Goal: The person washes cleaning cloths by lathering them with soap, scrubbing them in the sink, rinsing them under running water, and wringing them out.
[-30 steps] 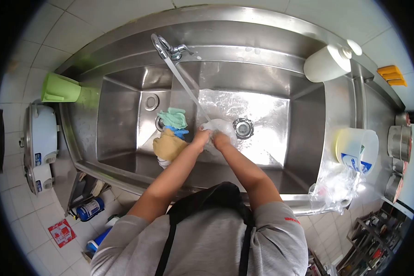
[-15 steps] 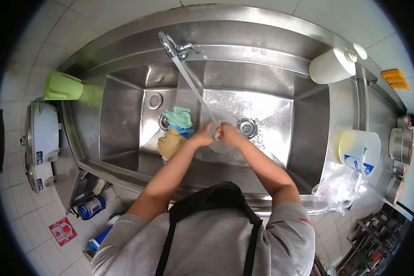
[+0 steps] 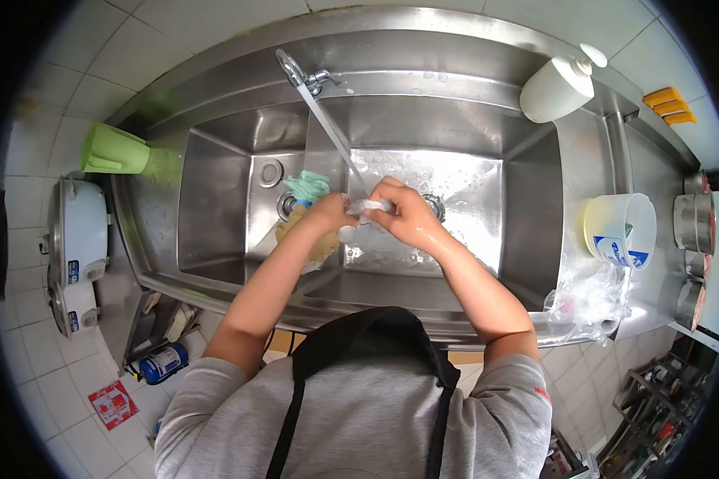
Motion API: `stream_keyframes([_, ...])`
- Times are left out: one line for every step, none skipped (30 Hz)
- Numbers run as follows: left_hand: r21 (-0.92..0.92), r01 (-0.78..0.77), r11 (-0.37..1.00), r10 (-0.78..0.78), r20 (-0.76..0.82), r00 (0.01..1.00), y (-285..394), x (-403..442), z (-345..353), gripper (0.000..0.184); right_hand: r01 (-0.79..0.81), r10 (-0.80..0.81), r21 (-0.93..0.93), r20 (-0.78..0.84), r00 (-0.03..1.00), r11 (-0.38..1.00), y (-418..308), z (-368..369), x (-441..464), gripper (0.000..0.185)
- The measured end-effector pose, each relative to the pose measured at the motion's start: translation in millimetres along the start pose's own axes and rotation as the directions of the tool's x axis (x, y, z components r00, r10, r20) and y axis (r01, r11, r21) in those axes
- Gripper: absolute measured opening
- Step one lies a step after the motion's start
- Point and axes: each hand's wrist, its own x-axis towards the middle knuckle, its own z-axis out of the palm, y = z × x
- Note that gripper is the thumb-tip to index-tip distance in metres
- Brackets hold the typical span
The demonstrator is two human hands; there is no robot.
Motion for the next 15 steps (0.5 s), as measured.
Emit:
stream_keyframes([-0.114,0.008,0.993,-0.006,0.021,1.0,2.7,-3.1,-5.3,0.037,-0.07,0.073,-0.058,0.048,0.996,0.996,10.0,3.5,0.3,0.009])
stream_keyframes([-0.127,0.001,0.992,0.002,0.02,1.0,2.9,-0.9,-4.6,0.038,-0.073,0.09,-0.193,0.08,0.993,0.978,32.5,9.6,0.4,0.01])
stream_keyframes([-0.142,-0.007,0.99,0.01,0.019,1.0,4.3,2.7,-1.9,0.04,-0.07,0.111,-0.326,0.11,0.988,0.943,63.7,17.8,0.3,0.01])
stream_keyframes([-0.158,-0.014,0.987,0.017,0.019,1.0,5.9,5.9,2.5,0.041,-0.061,0.137,-0.453,0.138,0.981,0.89,89.5,26.0,1.5,0.011])
stream_keyframes([-0.193,-0.028,0.981,0.034,0.031,0.999,6.0,10.9,10.1,0.04,-0.152,0.23,-0.464,0.116,0.966,0.873,104.2,31.2,7.2,0.014])
stream_keyframes([-0.228,-0.042,0.973,0.053,0.042,0.998,4.6,17.8,22.6,0.039,-0.243,0.322,-0.474,0.091,0.942,0.847,116.3,35.5,13.7,0.018])
stream_keyframes([-0.262,-0.057,0.963,0.073,0.054,0.996,3.6,26.0,36.9,0.038,-0.332,0.41,-0.482,0.064,0.91,0.811,132.3,41.1,17.9,0.021])
stream_keyframes([-0.148,-0.037,0.988,0.047,0.07,0.996,5.6,36.3,50.9,0.035,-0.343,0.452,-0.48,0.128,0.883,0.807,163.6,50.4,23.0,0.024])
stream_keyframes([-0.03,-0.016,0.999,0.019,0.082,0.996,7.1,45.8,68.2,0.032,-0.354,0.489,-0.478,0.192,0.851,0.804,206.5,64.4,28.8,0.026])
stream_keyframes([0.089,0.007,0.996,-0.015,0.093,0.996,3.5,54.0,90.6,0.029,-0.367,0.525,-0.475,0.257,0.812,0.8,244.4,78.1,33.3,0.029])
stream_keyframes([0.064,0.077,0.995,-0.08,0.05,0.996,-15.6,69.7,127.6,0.027,-0.366,0.565,-0.538,0.267,0.781,0.759,269.4,87.7,35.8,0.029])
stream_keyframes([0.033,0.144,0.989,-0.144,0.006,0.99,-34.2,85.1,163.6,0.026,-0.36,0.603,-0.6,0.269,0.751,0.715,289.4,96.7,34.7,0.03])
stream_keyframes([-0.003,0.196,0.981,-0.196,-0.027,0.98,-43.4,95.5,183.1,0.025,-0.353,0.644,-0.656,0.27,0.715,0.667,314.8,112.2,27.3,0.032])
stream_keyframes([-0.05,0.243,0.969,-0.246,-0.063,0.967,-46.4,99.1,193.6,0.025,-0.34,0.683,-0.709,0.27,0.678,0.618,339.2,127.5,20.0,0.033])
stream_keyframes([-0.109,0.274,0.955,-0.285,-0.101,0.953,-43.3,100.7,197.2,0.025,-0.327,0.693,-0.744,0.244,0.679,0.582,354.7,138.0,14.7,0.033])
